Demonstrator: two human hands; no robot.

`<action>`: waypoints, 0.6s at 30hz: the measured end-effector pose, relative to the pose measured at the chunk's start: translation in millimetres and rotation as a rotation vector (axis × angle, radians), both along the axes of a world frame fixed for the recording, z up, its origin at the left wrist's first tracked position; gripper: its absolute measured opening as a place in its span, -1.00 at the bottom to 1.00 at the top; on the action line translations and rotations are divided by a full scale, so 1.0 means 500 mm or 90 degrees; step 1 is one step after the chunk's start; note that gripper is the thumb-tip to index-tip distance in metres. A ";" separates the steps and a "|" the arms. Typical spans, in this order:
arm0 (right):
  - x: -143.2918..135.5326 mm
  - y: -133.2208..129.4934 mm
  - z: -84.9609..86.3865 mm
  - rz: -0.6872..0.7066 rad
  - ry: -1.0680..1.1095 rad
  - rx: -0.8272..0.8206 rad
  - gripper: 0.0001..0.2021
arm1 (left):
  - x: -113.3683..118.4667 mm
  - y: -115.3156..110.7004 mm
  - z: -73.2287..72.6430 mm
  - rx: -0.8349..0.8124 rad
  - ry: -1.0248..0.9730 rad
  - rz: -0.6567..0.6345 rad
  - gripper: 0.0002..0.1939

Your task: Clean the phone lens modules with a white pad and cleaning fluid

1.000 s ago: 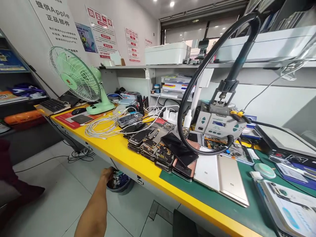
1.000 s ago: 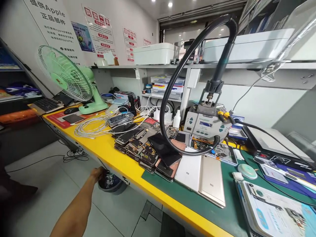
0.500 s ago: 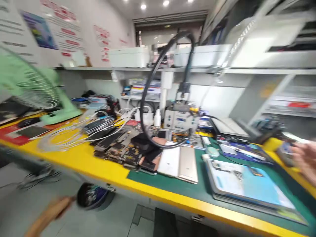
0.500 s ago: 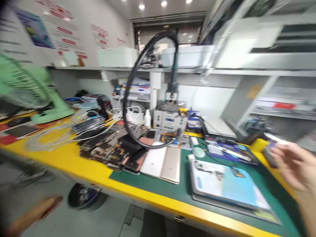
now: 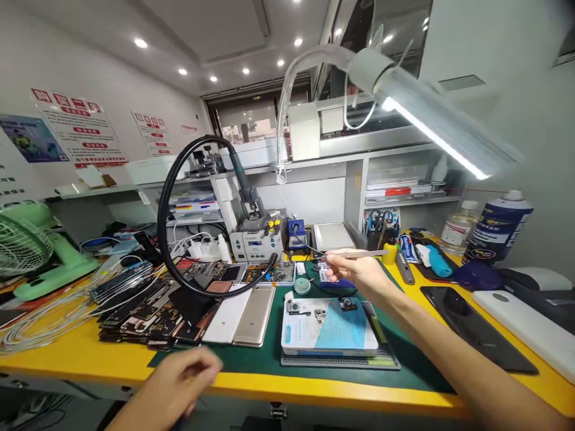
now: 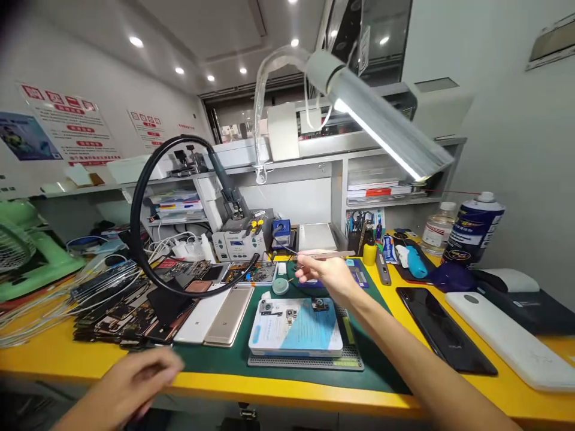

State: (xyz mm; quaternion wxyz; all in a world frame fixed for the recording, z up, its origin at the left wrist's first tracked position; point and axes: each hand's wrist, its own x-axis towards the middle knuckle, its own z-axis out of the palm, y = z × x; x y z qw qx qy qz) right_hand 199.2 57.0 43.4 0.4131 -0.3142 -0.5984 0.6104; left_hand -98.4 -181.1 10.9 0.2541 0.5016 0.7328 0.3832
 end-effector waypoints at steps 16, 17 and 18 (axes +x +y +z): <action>0.037 -0.003 -0.028 -0.054 0.103 0.000 -0.85 | 0.095 0.451 0.054 -0.263 0.017 -0.346 -0.67; 0.037 -0.002 -0.028 -0.055 0.111 -0.007 -0.86 | 0.087 0.444 0.055 -0.249 -0.044 -0.361 -0.69; 0.037 -0.001 -0.028 -0.054 0.119 -0.015 -0.86 | 0.081 0.436 0.054 -0.232 -0.112 -0.375 -0.69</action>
